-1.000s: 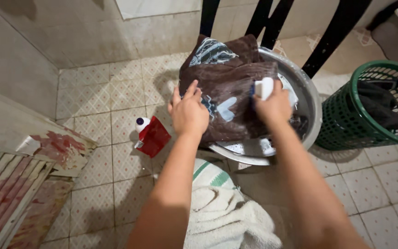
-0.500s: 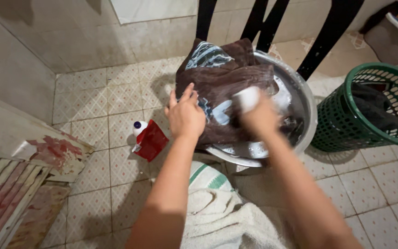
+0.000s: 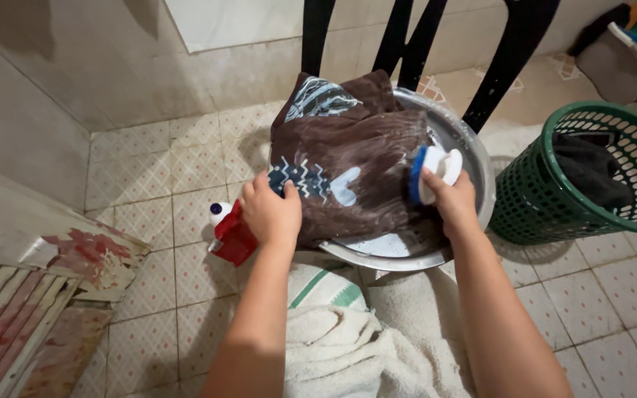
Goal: The person hand-washes a brown patterned cloth in a metal basin using a white bar of soap. They scrub the cloth repeatedly, creating suds, and periodically lift and reposition the cloth within the basin.
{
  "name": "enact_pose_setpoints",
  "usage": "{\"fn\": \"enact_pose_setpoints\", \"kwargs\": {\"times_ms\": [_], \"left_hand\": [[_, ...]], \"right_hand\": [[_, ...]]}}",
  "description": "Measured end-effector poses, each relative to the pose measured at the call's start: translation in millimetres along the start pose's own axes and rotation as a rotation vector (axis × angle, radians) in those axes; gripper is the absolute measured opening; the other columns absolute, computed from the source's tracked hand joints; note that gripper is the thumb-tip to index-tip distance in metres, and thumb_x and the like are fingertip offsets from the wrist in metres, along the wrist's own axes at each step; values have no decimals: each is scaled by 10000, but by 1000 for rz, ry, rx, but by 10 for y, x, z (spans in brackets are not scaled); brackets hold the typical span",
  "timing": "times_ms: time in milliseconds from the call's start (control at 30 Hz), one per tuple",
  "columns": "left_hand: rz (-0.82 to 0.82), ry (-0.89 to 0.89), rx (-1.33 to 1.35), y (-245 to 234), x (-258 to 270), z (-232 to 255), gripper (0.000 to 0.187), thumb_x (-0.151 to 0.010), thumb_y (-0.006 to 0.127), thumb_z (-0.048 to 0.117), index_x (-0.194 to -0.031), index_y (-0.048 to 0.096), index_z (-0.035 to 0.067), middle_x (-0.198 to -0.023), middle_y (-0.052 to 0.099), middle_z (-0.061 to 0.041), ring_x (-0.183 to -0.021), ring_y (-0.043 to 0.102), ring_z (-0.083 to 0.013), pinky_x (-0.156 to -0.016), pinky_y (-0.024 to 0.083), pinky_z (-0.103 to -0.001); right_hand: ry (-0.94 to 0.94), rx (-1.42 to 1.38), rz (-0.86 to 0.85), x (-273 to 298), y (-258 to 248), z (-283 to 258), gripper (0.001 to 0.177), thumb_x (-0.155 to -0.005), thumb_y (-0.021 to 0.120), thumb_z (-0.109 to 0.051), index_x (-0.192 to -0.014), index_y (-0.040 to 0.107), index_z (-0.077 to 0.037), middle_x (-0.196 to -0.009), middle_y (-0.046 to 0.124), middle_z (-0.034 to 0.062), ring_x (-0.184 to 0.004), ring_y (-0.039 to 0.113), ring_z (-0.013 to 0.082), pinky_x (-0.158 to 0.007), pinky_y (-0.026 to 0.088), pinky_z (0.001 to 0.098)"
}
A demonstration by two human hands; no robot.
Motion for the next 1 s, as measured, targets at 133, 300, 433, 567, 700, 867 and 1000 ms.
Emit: {"fn": "enact_pose_setpoints", "kwargs": {"times_ms": [133,300,433,567,700,867,1000], "left_hand": [[37,173,3,-92,-36,274,370,-814,814,216,-1102,639,65,-1078,666,-196,-1012,628,-417,-872,493,-513],[-117,-173,597,393,-165,711,433,-700,875,145,-982,555,71,-907,688,-85,-829,678,-225,-771,531,-380],[-184,25,982,1149,-111,1515,538,-814,763,200,-1282,545,51,-1132,687,-142,-1019,698,-266,-913,583,-404],[-596,648,309,1794,394,2044,743,-818,794,334,-1425,519,5,-1479,497,-252,-1412,372,-523,-1075,220,-695],[-1018,621,-270,2013,814,1816,543,-922,674,380,-1415,544,192,-1657,296,-93,-1533,71,-426,-1137,79,-683],[-466,576,161,1310,259,1489,300,-1007,616,282,-1297,668,228,-1411,605,-42,-1404,501,-276,-1208,342,-484],[22,614,22,608,-157,1208,601,-830,748,349,-1340,566,89,-1364,589,-165,-1305,487,-388,-1086,290,-600]], "right_hand": [[47,-152,-334,84,303,71,463,-846,749,-204,-1264,617,-54,-1104,696,82,-952,668,182,-820,538,316],[-100,-336,-205,50,59,75,472,-894,752,-157,-1312,573,-27,-1129,648,62,-993,629,160,-875,512,316],[-270,-722,137,108,-412,132,514,-956,739,-174,-1363,458,-33,-1186,611,71,-1048,629,184,-934,525,362],[-445,-615,362,199,-543,108,646,-990,751,-188,-1454,313,-84,-1380,523,53,-1249,553,162,-1086,452,327],[-486,-364,307,295,-472,49,628,-1026,753,-210,-1457,340,-15,-1349,521,116,-1222,542,193,-1074,469,344],[-481,-169,293,314,-378,-54,640,-990,771,-240,-1438,384,5,-1336,556,129,-1218,556,202,-1067,458,341],[-407,-120,250,263,-308,-38,634,-944,788,-258,-1396,431,7,-1298,582,138,-1184,587,214,-1024,489,349]]}}
Point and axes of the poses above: each hand's wrist, its own x-axis away from the middle knuckle, its own y-axis out of the palm, z = x × y, the point moved 8 cm from there along -x, towards the middle knuckle
